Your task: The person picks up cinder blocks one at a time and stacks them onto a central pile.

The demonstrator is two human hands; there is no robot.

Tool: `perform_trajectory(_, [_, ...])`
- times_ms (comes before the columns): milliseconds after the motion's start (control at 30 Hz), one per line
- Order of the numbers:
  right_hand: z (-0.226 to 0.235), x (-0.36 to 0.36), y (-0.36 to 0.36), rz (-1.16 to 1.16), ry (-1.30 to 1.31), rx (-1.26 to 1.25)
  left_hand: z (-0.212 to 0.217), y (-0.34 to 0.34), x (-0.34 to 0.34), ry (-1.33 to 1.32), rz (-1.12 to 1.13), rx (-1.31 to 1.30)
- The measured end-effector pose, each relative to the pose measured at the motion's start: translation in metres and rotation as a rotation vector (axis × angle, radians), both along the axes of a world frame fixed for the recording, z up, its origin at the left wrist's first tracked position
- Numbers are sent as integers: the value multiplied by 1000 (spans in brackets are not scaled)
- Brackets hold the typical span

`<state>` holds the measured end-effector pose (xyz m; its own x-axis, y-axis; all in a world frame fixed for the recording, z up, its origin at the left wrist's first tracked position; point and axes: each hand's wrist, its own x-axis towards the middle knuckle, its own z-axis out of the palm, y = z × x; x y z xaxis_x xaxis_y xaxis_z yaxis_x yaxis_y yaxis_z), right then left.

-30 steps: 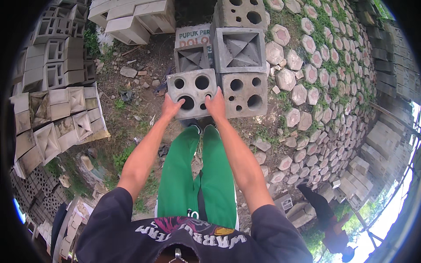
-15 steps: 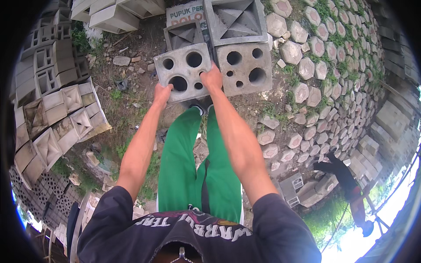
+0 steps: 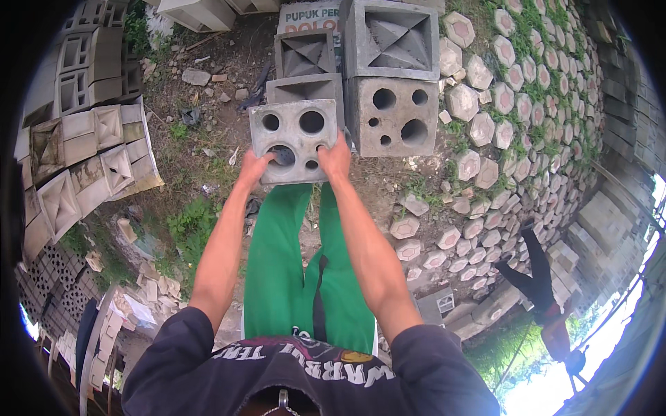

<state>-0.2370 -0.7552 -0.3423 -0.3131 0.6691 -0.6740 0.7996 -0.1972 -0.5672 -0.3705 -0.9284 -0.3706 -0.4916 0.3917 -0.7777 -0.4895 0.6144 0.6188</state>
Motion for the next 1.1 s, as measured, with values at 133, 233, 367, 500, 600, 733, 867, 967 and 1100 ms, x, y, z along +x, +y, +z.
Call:
perform_trajectory(133, [-16,17,9,104,-8,56,11,4,-15,-238,143,225])
perform_trajectory(233, [-16,19,5,7,-47,-125,4,4,-32,-496,289,276])
perform_trajectory(367, [-28,22,0,-84,-14,-182,6,32,-42,-419,167,157])
perform_trajectory(500, [-37,29,-1,-119,167,-196,8,40,-39,-280,138,139])
perform_trajectory(600, [-28,28,3,-59,240,-242,5,36,-38,-273,158,133])
perform_trajectory(733, [-17,35,3,-134,321,-356,0,32,-39,-351,182,207])
perform_trajectory(867, [-5,40,-3,-175,217,-278,-4,29,-44,-521,315,300])
perform_trajectory(967, [-14,40,-7,-216,262,-367,-15,31,-49,-457,320,363])
perform_trajectory(1100, [-27,36,-4,-233,392,-305,-19,38,-49,-384,331,319])
